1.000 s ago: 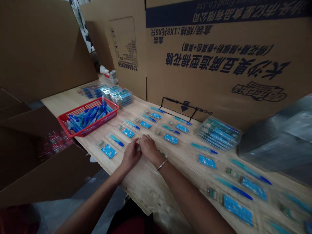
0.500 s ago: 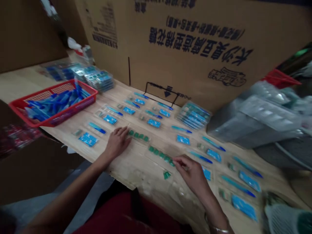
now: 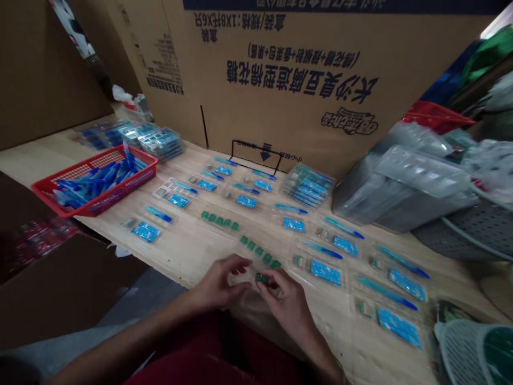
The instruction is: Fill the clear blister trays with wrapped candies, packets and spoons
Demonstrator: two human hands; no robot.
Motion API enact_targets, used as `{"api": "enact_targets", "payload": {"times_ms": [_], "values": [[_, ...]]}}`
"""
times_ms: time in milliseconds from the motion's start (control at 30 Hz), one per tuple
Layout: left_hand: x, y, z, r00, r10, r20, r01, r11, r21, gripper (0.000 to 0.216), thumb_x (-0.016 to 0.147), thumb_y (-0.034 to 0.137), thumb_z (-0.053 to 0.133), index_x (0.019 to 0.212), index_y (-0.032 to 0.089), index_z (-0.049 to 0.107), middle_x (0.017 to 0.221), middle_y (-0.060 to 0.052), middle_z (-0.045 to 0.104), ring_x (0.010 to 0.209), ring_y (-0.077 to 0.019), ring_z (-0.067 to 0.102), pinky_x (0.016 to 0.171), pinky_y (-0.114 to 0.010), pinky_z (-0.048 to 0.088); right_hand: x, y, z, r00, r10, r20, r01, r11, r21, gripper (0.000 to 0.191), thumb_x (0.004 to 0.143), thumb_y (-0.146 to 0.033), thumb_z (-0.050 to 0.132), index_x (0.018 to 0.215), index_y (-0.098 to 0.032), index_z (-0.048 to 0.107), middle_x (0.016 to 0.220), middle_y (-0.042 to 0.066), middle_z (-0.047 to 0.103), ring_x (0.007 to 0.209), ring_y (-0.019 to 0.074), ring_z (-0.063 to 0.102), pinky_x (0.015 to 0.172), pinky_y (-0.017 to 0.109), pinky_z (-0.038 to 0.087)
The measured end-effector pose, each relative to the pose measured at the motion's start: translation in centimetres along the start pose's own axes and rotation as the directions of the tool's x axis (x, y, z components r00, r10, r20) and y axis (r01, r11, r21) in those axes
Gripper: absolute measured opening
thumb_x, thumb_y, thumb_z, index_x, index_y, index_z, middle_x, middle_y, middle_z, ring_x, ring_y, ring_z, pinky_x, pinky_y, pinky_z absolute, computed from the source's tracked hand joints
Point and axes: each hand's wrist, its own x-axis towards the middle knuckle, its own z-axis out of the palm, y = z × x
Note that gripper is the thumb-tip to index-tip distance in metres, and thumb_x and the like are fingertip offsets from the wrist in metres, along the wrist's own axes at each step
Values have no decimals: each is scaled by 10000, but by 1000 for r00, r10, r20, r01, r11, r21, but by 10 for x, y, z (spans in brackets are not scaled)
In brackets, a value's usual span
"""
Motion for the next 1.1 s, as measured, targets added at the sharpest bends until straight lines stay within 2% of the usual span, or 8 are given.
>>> {"api": "enact_targets", "payload": {"times_ms": [100,200,400,533,733,900,1000,1100], "values": [[3,9,32,998,-70,8,70,986,-154,190,777,234,589,940,154,643,833,-58,680,740,-151,632,664,-254,509,-1,-2,1,996,84,-14,-82,988,130,118,826,-267,549,839,-200,645,751,21,682,684,160,648,604,237,505],[8,6,43,992,-125,-12,120,971,-206,164,757,182,561,889,141,650,794,-56,685,732,-155,644,650,-247,506,-5,0,1,995,98,-34,-92,985,145,143,850,-256,518,789,-199,634,725,16,679,672,155,647,602,231,502],[5,5,43,999,-45,21,47,995,-87,312,705,90,501,960,187,652,862,-37,696,771,-148,635,707,-254,501,-14,5,10,985,-171,-4,164,951,-262,177,788,-89,449,753,-196,585,768,51,662,714,169,625,656,260,481],[4,9,42,997,-36,69,40,997,-59,298,690,74,471,887,198,659,827,-25,694,753,-146,622,705,-257,491,-15,4,14,992,-125,-15,112,933,-341,175,695,-58,464,674,-208,551,670,24,627,630,152,589,597,235,453],[16,13,45,986,-83,147,106,982,-155,164,693,115,506,718,181,654,663,1,653,626,-125,585,577,-220,446,-28,0,1,986,86,-144,-83,996,25,101,707,-135,494,689,-208,562,654,-5,615,605,124,582,575,208,455],[28,25,62,965,-119,234,222,844,-487,107,713,254,628,683,154,608,626,5,609,590,-109,556,573,-221,438,-52,2,-8,943,264,-201,-152,882,447,77,759,-246,583,814,-211,542,776,11,641,686,129,604,621,218,494],[32,38,75,935,-61,348,244,825,-509,157,723,284,646,680,149,579,642,9,589,599,-100,537,587,-217,430,-72,6,-16,914,288,-286,-140,885,444,84,758,-252,604,768,-215,529,735,-1,617,669,126,586,608,210,485],[35,44,89,889,39,457,154,913,-378,162,726,269,640,837,161,594,767,-8,610,698,-125,550,648,-237,452,-94,12,-36,910,261,-323,-153,934,323,102,787,-277,595,744,-219,523,682,-8,592,622,130,573,556,206,470]]}}
